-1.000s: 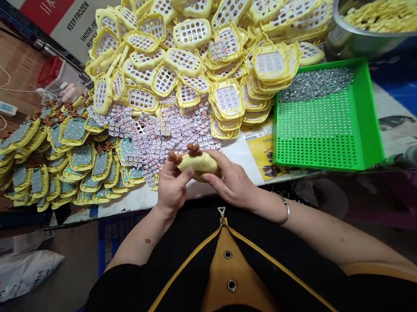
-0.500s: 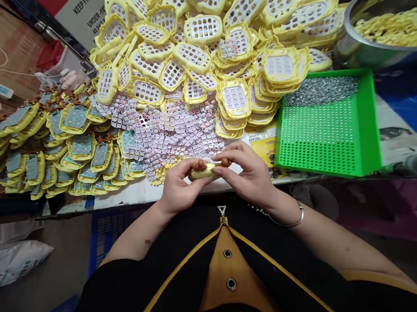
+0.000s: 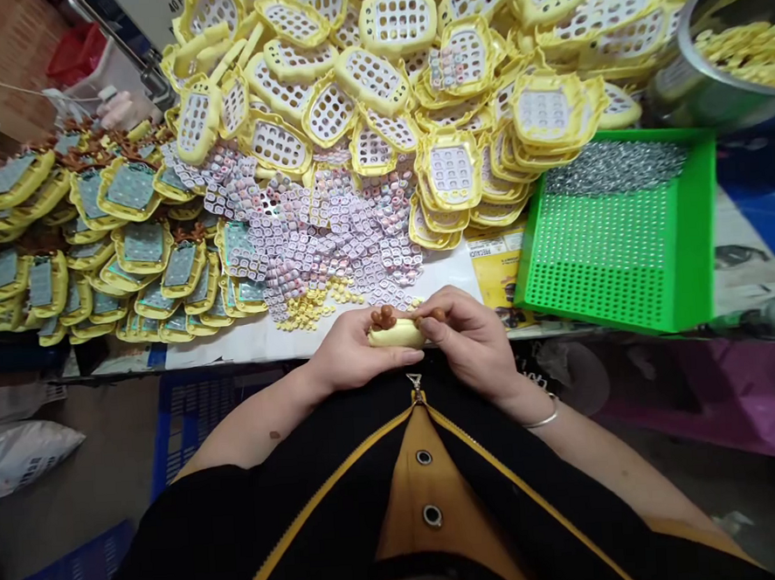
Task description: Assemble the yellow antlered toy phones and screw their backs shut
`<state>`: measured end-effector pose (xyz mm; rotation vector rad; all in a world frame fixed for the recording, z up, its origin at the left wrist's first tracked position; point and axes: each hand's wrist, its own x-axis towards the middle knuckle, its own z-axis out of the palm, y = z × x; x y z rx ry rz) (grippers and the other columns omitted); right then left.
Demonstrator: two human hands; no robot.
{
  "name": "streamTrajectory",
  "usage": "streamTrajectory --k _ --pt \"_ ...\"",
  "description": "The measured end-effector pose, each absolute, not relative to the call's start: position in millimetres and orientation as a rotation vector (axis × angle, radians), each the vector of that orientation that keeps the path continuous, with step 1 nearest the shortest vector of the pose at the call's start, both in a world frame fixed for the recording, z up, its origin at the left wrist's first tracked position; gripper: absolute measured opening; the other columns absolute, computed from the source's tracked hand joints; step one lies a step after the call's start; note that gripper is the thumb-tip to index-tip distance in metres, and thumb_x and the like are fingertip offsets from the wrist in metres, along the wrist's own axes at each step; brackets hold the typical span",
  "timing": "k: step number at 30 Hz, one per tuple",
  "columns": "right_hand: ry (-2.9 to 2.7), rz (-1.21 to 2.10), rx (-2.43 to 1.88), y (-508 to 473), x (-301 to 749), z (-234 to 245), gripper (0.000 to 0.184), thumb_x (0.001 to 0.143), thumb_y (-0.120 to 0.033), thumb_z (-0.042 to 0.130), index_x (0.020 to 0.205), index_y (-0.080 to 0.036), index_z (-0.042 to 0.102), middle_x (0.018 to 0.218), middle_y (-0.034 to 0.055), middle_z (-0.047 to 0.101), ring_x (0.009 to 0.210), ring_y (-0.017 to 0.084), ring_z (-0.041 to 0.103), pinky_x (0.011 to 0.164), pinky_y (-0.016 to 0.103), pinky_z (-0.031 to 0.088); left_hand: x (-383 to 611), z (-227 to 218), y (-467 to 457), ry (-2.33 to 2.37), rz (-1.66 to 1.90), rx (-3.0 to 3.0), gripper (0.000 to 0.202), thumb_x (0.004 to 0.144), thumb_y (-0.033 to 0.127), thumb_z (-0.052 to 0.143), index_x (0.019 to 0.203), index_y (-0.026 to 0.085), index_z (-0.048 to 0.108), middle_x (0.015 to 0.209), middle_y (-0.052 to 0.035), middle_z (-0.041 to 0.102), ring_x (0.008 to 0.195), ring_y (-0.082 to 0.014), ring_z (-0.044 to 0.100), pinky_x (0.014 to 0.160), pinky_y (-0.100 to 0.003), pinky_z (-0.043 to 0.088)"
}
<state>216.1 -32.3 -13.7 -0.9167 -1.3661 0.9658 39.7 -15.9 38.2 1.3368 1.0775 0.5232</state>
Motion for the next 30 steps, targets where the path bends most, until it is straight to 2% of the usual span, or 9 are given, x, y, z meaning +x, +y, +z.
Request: streamTrajectory --k 5,6,8,11,15,19,22,26,30 --pt "-1.692 0.882 -0.928 -22.4 226.8 -6.4 0.028 0.086 -0.043 0.070 0.106 -0.024 0.068 0.093 0.0051 0.066 0.087 0.020 0.061 0.076 0.036 0.050 46.7 29.9 -16.2 1.052 0.413 1.407 0.025 0.069 0.033 0.076 0.085 0.014 0.071 0.079 -0.0030 0.072 0.074 -0.0168 0.067 0.072 -0.029 0.053" --pt "-1.760 0.850 -0.918 -21.1 226.0 -3.1 0.026 0.086 -0.040 0.071 0.106 -0.024 0.068 0.092 0.0049 0.066 0.086 0.020 0.061 0.076 0.036 0.050 48.4 28.5 -16.3 1.049 0.390 1.458 0.021 0.071 0.033 0.074 0.081 0.015 0.070 0.075 -0.0014 0.071 0.072 -0.0163 0.066 0.070 -0.028 0.052" --pt "-1.814 0.802 -0.903 -21.2 222.1 2.4 0.010 0.088 -0.029 0.068 0.096 -0.023 0.069 0.081 0.0024 0.064 0.079 0.018 0.060 0.073 0.034 0.049 51.1 26.9 -17.5 1.086 0.390 1.538 0.018 0.073 0.033 0.072 0.076 0.015 0.068 0.068 0.0013 0.067 0.067 -0.0149 0.063 0.065 -0.026 0.050" --pt "-1.657 0.745 -0.945 -27.7 215.5 6.1 0.005 0.089 -0.023 0.064 0.086 -0.023 0.068 0.074 0.0003 0.061 0.072 0.016 0.058 0.067 0.032 0.048 53.2 27.6 -21.5 1.140 0.532 1.595 0.022 0.075 0.033 0.070 0.089 0.016 0.072 0.077 0.0010 0.070 0.070 -0.0140 0.064 0.063 -0.024 0.048" --pt "-1.408 0.859 -0.931 -36.2 213.3 4.6 0.006 0.088 -0.031 0.069 0.086 -0.025 0.070 0.075 -0.0006 0.061 0.071 0.015 0.059 0.065 0.031 0.048 52.9 30.9 -25.3 1.106 0.699 1.876 0.025 0.082 0.036 0.069 0.098 0.017 0.074 0.084 -0.0023 0.075 0.073 -0.0143 0.068 0.069 -0.025 0.050" --pt "-1.311 0.890 -0.932 -31.9 216.0 -3.1 0.009 0.088 -0.035 0.070 0.085 -0.027 0.071 0.076 -0.0013 0.061 0.073 0.015 0.058 0.068 0.031 0.047 46.5 32.2 -19.6 1.121 0.617 1.982 0.033 0.082 0.041 0.073 0.107 0.020 0.072 0.092 -0.0030 0.077 0.080 -0.0165 0.070 0.074 -0.027 0.052" --pt "-1.267 0.866 -0.991 -24.5 220.7 -7.7 0.008 0.087 -0.036 0.071 0.089 -0.028 0.071 0.080 -0.0018 0.060 0.074 0.014 0.056 0.070 0.030 0.045 38.5 32.2 -14.9 1.144 0.571 1.994 0.041 0.079 0.037 0.077 0.115 0.019 0.067 0.101 -0.0046 0.076 0.087 -0.0181 0.071 0.078 -0.028 0.053" --pt "-1.378 1.043 -1.041 -22.1 224.0 -6.0 0.039 0.068 -0.038 0.087 0.101 -0.028 0.068 0.090 -0.0018 0.065 0.078 0.015 0.059 0.071 0.030 0.048 32.8 31.8 -17.3 1.219 0.561 2.131 0.034 0.088 0.038 0.066 0.116 0.018 0.065 0.103 -0.0068 0.075 0.088 -0.0193 0.072 0.076 -0.029 0.054" --pt "-1.331 1.007 -1.107 -28.1 216.9 -2.5 0.028 0.071 -0.042 0.085 0.084 -0.024 0.066 0.074 -0.0033 0.062 0.070 0.014 0.055 0.065 0.029 0.045 34.1 31.7 -19.9 1.227 0.528 2.360 0.033 0.092 0.035 0.057 0.119 0.018 0.064 0.106 -0.0071 0.076 0.090 -0.0212 0.073 0.077 -0.031 0.055"
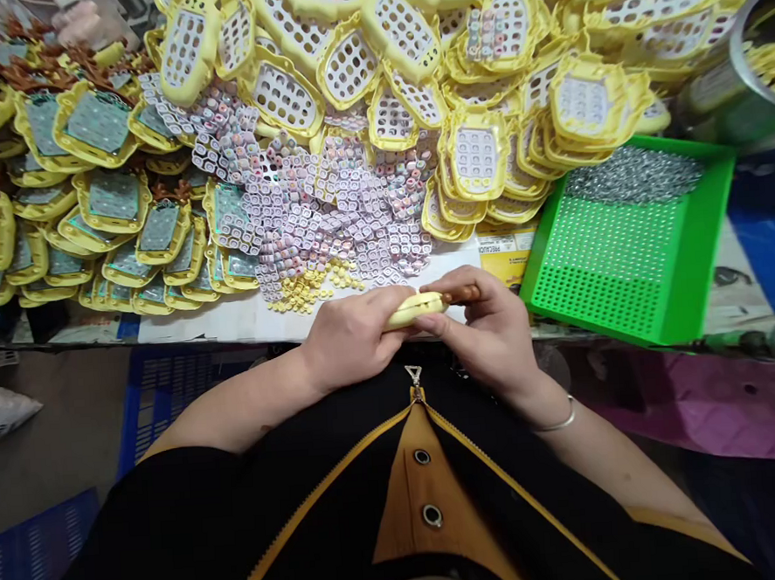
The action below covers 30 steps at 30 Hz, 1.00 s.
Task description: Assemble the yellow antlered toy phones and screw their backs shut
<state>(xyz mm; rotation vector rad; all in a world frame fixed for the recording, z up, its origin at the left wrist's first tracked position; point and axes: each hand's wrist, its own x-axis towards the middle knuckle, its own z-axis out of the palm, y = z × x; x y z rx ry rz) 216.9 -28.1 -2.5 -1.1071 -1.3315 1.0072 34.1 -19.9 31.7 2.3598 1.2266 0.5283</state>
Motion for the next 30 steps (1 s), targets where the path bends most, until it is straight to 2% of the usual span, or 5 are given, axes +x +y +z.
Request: streamTrajectory --k 5,10,17,24,30 --pt "-1.293 0.902 -1.061 -24.3 208.9 -9.3 0.028 0.071 -0.041 0.084 0.080 -0.024 0.065 0.072 -0.0038 0.059 0.067 0.013 0.053 0.063 0.029 0.043 30.4 36.4 -9.5 1.208 0.466 2.321 0.030 0.089 0.031 0.061 0.115 0.020 0.067 0.099 -0.0046 0.077 0.086 -0.0196 0.072 0.076 -0.029 0.054" --pt "-1.260 0.941 -0.967 -13.9 211.1 -19.9 0.028 0.073 -0.045 0.082 0.082 -0.024 0.065 0.072 -0.0036 0.059 0.066 0.013 0.053 0.061 0.029 0.044 22.0 40.7 -5.9 1.135 0.613 2.131 0.036 0.087 0.034 0.068 0.120 0.019 0.066 0.116 -0.0074 0.075 0.102 -0.0198 0.072 0.089 -0.031 0.055" --pt "-1.285 0.809 -0.915 -21.1 208.7 -16.0 0.024 0.074 -0.036 0.083 0.084 -0.026 0.065 0.075 -0.0025 0.060 0.068 0.015 0.056 0.063 0.031 0.045 26.0 32.0 -13.6 1.083 0.924 2.190 0.022 0.087 0.023 0.063 0.108 0.019 0.069 0.101 -0.0057 0.078 0.089 -0.0165 0.073 0.080 -0.028 0.056" --pt "-1.495 0.748 -0.882 -19.9 206.8 -7.8 0.018 0.079 -0.030 0.078 0.091 -0.025 0.065 0.078 -0.0013 0.063 0.071 0.016 0.058 0.064 0.032 0.046 25.8 48.7 -5.1 1.234 0.386 2.334 0.025 0.085 0.029 0.062 0.106 0.017 0.069 0.096 -0.0074 0.076 0.084 -0.0232 0.072 0.070 -0.033 0.053" --pt "-1.716 0.672 -0.885 -25.2 217.3 3.1 0.007 0.090 -0.023 0.064 0.096 -0.025 0.065 0.083 0.0025 0.065 0.077 0.017 0.061 0.065 0.033 0.050 23.0 50.5 -9.6 1.179 0.352 2.279 0.026 0.087 0.042 0.066 0.101 0.021 0.073 0.096 -0.0036 0.078 0.089 -0.0210 0.072 0.076 -0.030 0.052"
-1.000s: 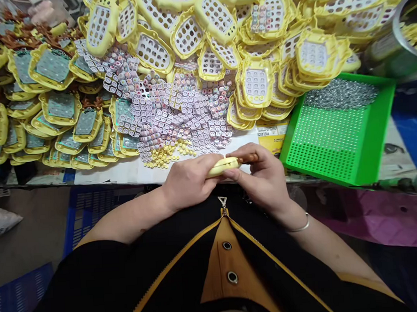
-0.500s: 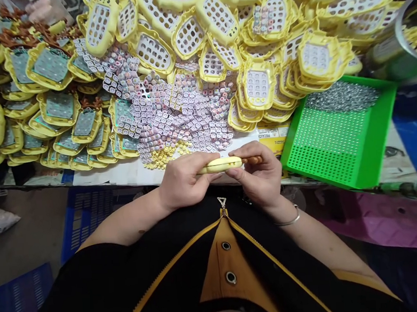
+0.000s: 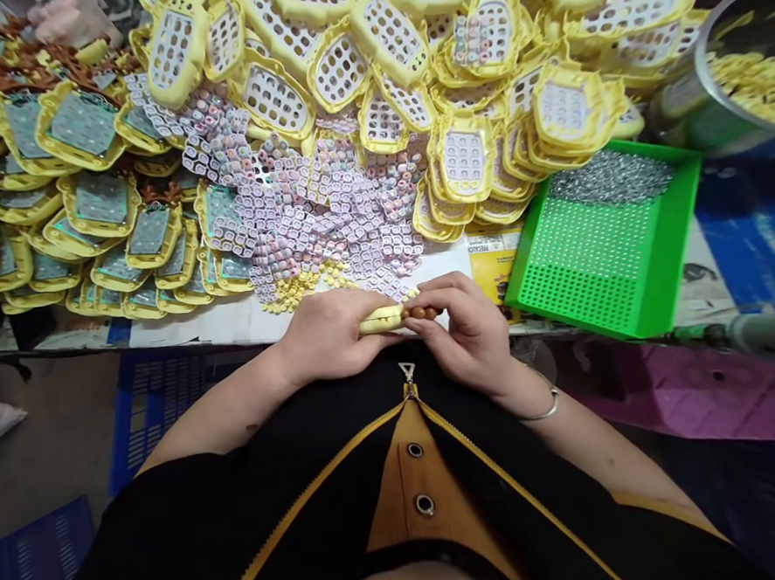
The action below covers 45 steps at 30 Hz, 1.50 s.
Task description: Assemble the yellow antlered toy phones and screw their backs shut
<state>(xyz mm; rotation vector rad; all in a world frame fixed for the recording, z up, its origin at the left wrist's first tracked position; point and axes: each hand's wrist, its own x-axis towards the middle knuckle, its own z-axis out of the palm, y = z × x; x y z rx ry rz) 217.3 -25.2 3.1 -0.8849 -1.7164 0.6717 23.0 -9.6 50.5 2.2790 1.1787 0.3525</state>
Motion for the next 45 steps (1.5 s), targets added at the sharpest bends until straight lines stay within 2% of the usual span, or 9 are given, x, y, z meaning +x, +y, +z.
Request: streamTrajectory --k 4,7,10,15,18,22,31,38,45 --pt "-1.780 0.628 -0.899 -29.9 219.0 3.0 0.003 0.092 -0.024 0.059 0.093 -0.023 0.062 0.076 0.0015 0.062 0.071 0.017 0.059 0.061 0.032 0.049 25.2 40.6 -14.4 1.063 0.410 2.308 0.040 0.090 0.051 0.061 0.109 0.017 0.071 0.095 -0.0068 0.078 0.083 -0.0201 0.073 0.072 -0.029 0.053" --pt "-1.699 0.713 -0.935 -34.6 217.6 1.0 0.006 0.093 -0.028 0.059 0.091 -0.024 0.062 0.076 0.0015 0.062 0.071 0.017 0.060 0.063 0.033 0.051 28.6 37.6 -16.9 1.026 0.494 2.428 0.036 0.094 0.047 0.055 0.108 0.017 0.070 0.092 -0.0064 0.078 0.080 -0.0195 0.074 0.070 -0.029 0.054" --pt "-1.473 0.887 -0.932 -39.0 215.1 0.5 0.014 0.094 -0.036 0.058 0.088 -0.025 0.064 0.075 0.0008 0.062 0.074 0.018 0.062 0.077 0.039 0.057 31.4 38.6 -16.7 0.979 0.606 2.519 0.032 0.094 0.046 0.056 0.097 0.018 0.072 0.082 -0.0049 0.077 0.073 -0.0182 0.073 0.067 -0.028 0.053" --pt "-1.345 0.980 -0.853 -33.6 215.4 0.8 0.010 0.093 -0.035 0.061 0.091 -0.028 0.068 0.076 -0.0010 0.061 0.076 0.017 0.060 0.096 0.045 0.057 33.7 38.1 -11.9 0.948 0.758 2.378 0.029 0.092 0.044 0.061 0.103 0.019 0.071 0.082 -0.0024 0.078 0.072 -0.0149 0.073 0.067 -0.025 0.053" --pt "-1.474 0.912 -0.878 -23.3 219.7 0.5 0.007 0.090 -0.033 0.066 0.094 -0.028 0.068 0.079 -0.0005 0.061 0.078 0.017 0.060 0.090 0.042 0.057 33.2 37.0 -9.6 1.048 0.705 2.436 0.031 0.094 0.044 0.059 0.106 0.018 0.070 0.090 -0.0041 0.079 0.078 -0.0176 0.074 0.070 -0.028 0.053" --pt "-1.661 0.899 -0.993 -15.9 219.7 -2.9 0.034 0.078 -0.041 0.079 0.104 -0.026 0.064 0.097 0.0045 0.066 0.092 0.021 0.063 0.080 0.039 0.055 32.5 35.8 -7.8 1.220 0.542 2.588 0.038 0.097 0.048 0.050 0.104 0.016 0.069 0.088 -0.0059 0.078 0.078 -0.0206 0.073 0.066 -0.030 0.051" --pt "-1.449 0.706 -1.124 -23.6 200.0 -4.0 0.020 0.084 -0.040 0.072 0.096 -0.026 0.065 0.080 0.0002 0.059 0.073 0.017 0.056 0.066 0.034 0.048 42.0 32.6 2.3 1.175 0.555 2.766 0.030 0.096 0.038 0.047 0.091 0.016 0.065 0.071 -0.0057 0.072 0.067 -0.0194 0.069 0.059 -0.029 0.047" --pt "-1.327 0.801 -1.062 -11.9 218.7 -13.4 0.016 0.083 -0.036 0.075 0.092 -0.027 0.066 0.083 -0.0014 0.060 0.074 0.015 0.056 0.067 0.030 0.046 23.7 40.8 8.3 1.163 0.573 2.417 0.036 0.095 0.044 0.057 0.118 0.018 0.065 0.109 -0.0080 0.076 0.095 -0.0209 0.073 0.080 -0.031 0.055" --pt "-1.298 0.893 -1.044 -9.8 219.7 -13.5 0.033 0.070 -0.035 0.087 0.096 -0.027 0.068 0.089 -0.0017 0.063 0.081 0.015 0.058 0.072 0.029 0.046 22.9 37.2 1.0 1.152 0.832 2.594 0.028 0.096 0.027 0.056 0.118 0.013 0.066 0.115 -0.0119 0.076 0.106 -0.0209 0.073 0.090 -0.030 0.057"
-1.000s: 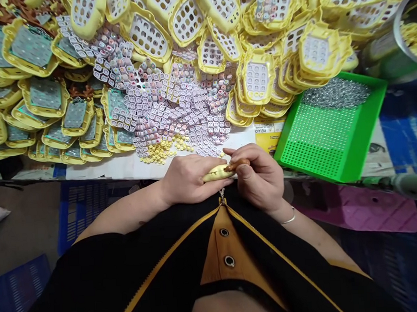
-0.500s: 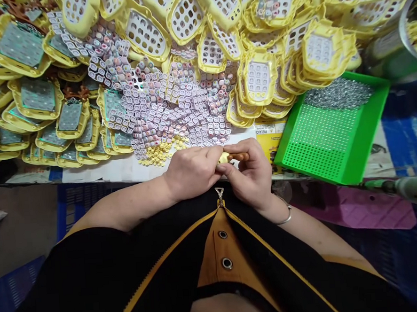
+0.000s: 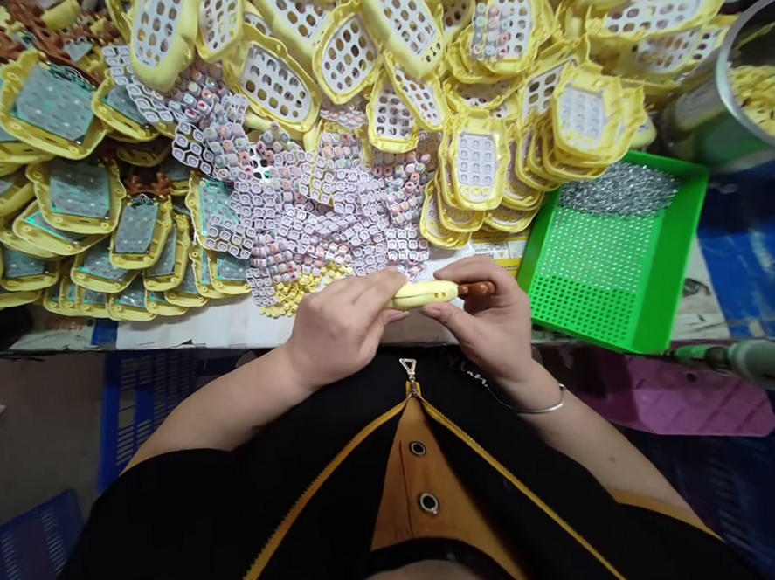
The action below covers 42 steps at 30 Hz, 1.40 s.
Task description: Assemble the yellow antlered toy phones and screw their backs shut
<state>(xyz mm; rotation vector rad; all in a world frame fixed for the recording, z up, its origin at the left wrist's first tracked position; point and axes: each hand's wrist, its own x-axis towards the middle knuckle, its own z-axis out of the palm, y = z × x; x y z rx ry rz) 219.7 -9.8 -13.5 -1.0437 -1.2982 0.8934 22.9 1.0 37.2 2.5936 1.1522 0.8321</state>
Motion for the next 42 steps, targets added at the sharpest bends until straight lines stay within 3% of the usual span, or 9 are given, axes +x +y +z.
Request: streamTrajectory --k 7,11,16,23,27,31,36,38,42 --pt "-1.170 0.754 -1.047 -12.3 206.4 -18.6 0.029 0.072 -0.040 0.085 0.091 -0.026 0.068 0.082 -0.0027 0.059 0.072 0.013 0.055 0.063 0.026 0.046 29.8 36.0 -0.2 1.163 0.905 2.627 0.027 0.094 0.027 0.058 0.116 0.015 0.068 0.109 -0.0095 0.078 0.095 -0.0205 0.076 0.081 -0.029 0.060" --pt "-1.136 0.827 -0.968 -9.6 209.6 -26.2 0.026 0.072 -0.036 0.085 0.092 -0.028 0.070 0.084 -0.0026 0.063 0.074 0.013 0.058 0.064 0.026 0.047 18.3 41.4 4.2 1.178 0.831 2.504 0.035 0.092 0.035 0.063 0.121 0.016 0.066 0.115 -0.0099 0.076 0.104 -0.0216 0.074 0.089 -0.031 0.059" --pt "-0.987 0.928 -0.921 -5.5 213.2 -35.9 0.032 0.069 -0.045 0.086 0.090 -0.029 0.068 0.083 -0.0021 0.063 0.077 0.014 0.060 0.068 0.027 0.050 9.2 45.3 5.3 1.192 0.802 2.359 0.039 0.092 0.038 0.063 0.124 0.016 0.064 0.119 -0.0098 0.075 0.104 -0.0197 0.073 0.092 -0.030 0.057" --pt "-0.808 1.126 -0.929 -9.1 204.4 -49.1 0.044 0.061 -0.055 0.087 0.087 -0.029 0.063 0.085 -0.0030 0.059 0.076 0.014 0.059 0.070 0.029 0.050 19.1 46.7 -1.8 1.171 1.003 2.546 0.026 0.091 0.035 0.062 0.104 0.015 0.070 0.089 -0.0075 0.079 0.074 -0.0185 0.075 0.066 -0.027 0.057" --pt "-0.798 1.141 -0.886 -7.0 206.6 -48.7 0.038 0.062 -0.047 0.089 0.087 -0.029 0.067 0.084 -0.0039 0.060 0.075 0.012 0.058 0.069 0.025 0.048 17.8 50.2 0.1 1.209 0.908 2.574 0.027 0.089 0.038 0.063 0.100 0.014 0.070 0.088 -0.0081 0.078 0.072 -0.0200 0.074 0.063 -0.028 0.056" --pt "-0.951 1.019 -0.810 -3.0 212.3 -43.4 0.031 0.066 -0.040 0.089 0.089 -0.029 0.070 0.083 -0.0031 0.062 0.077 0.012 0.058 0.068 0.023 0.047 16.9 53.5 3.0 1.253 0.722 2.577 0.032 0.089 0.042 0.065 0.103 0.014 0.069 0.092 -0.0081 0.078 0.076 -0.0224 0.075 0.064 -0.032 0.057" --pt "-1.184 0.902 -0.823 -3.4 218.8 -35.4 0.026 0.078 -0.047 0.079 0.091 -0.029 0.066 0.082 -0.0025 0.061 0.073 0.014 0.059 0.064 0.027 0.049 21.0 54.2 2.8 1.050 0.900 2.556 0.029 0.094 0.033 0.061 0.115 0.014 0.065 0.108 -0.0089 0.077 0.098 -0.0185 0.074 0.084 -0.029 0.059" --pt "-1.362 0.725 -0.941 -4.8 224.7 -26.7 0.028 0.080 -0.045 0.077 0.100 -0.029 0.066 0.087 0.0000 0.063 0.076 0.016 0.060 0.063 0.029 0.050 20.9 53.2 2.2 1.075 0.917 2.550 0.026 0.094 0.031 0.060 0.114 0.015 0.065 0.107 -0.0087 0.077 0.097 -0.0178 0.074 0.084 -0.028 0.058" --pt "-1.856 0.218 -1.002 -9.7 233.8 -4.1 0.048 0.083 -0.030 0.076 0.128 -0.026 0.058 0.106 0.0085 0.068 0.095 0.024 0.064 0.078 0.039 0.053 17.8 50.7 0.8 1.109 0.766 2.588 0.029 0.092 0.031 0.063 0.116 0.014 0.064 0.109 -0.0090 0.076 0.097 -0.0204 0.074 0.084 -0.031 0.058"
